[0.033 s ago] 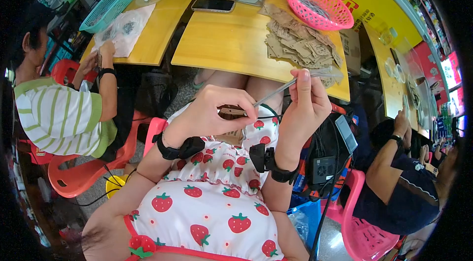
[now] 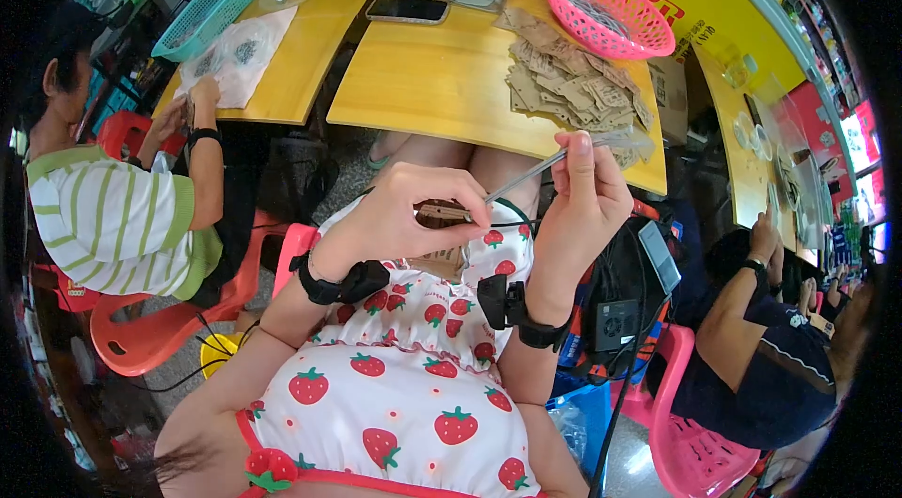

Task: Sort and pack small brown component tags or labels into a plastic bag.

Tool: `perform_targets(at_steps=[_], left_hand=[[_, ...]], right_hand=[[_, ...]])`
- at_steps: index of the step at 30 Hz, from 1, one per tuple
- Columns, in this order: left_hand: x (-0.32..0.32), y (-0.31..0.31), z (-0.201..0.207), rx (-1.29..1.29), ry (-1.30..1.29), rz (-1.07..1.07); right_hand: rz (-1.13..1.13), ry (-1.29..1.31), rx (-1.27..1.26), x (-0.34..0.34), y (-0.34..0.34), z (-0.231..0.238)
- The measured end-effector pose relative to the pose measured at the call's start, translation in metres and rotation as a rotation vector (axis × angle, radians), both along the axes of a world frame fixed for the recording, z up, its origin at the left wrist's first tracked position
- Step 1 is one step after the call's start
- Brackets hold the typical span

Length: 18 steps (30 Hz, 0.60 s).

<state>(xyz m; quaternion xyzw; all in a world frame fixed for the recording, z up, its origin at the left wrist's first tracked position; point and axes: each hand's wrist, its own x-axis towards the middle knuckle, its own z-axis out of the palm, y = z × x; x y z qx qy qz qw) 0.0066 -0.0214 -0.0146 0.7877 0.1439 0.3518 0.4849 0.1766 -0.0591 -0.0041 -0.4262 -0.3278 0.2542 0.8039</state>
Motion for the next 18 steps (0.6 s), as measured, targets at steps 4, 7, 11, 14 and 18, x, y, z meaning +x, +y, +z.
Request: perform_targets(at_steps=[4, 7, 11, 14, 18], left_hand=[[0.001, 0.006, -0.01, 0.014, -0.008, -0.041], [0.003, 0.0, -0.007, -0.104, -0.091, 0.092], [-0.001, 0.01, -0.011, -0.28, -0.086, 0.004], [-0.002, 0.014, -0.01, -0.428, 0.057, 0.041], [-0.001, 0.023, -0.021, -0.36, 0.097, 0.084]], right_hand=[[0.207, -0.042, -0.021, 0.021, 0.0, -0.003], [0.235, -0.057, -0.022, 0.021, 0.0, -0.001], [0.19, 0.014, 0.023, 0.021, 0.005, -0.002], [0.151, 0.066, 0.062, 0.027, 0.006, -0.003], [0.038, 0.119, 0.137, 0.035, 0.009, -0.008]])
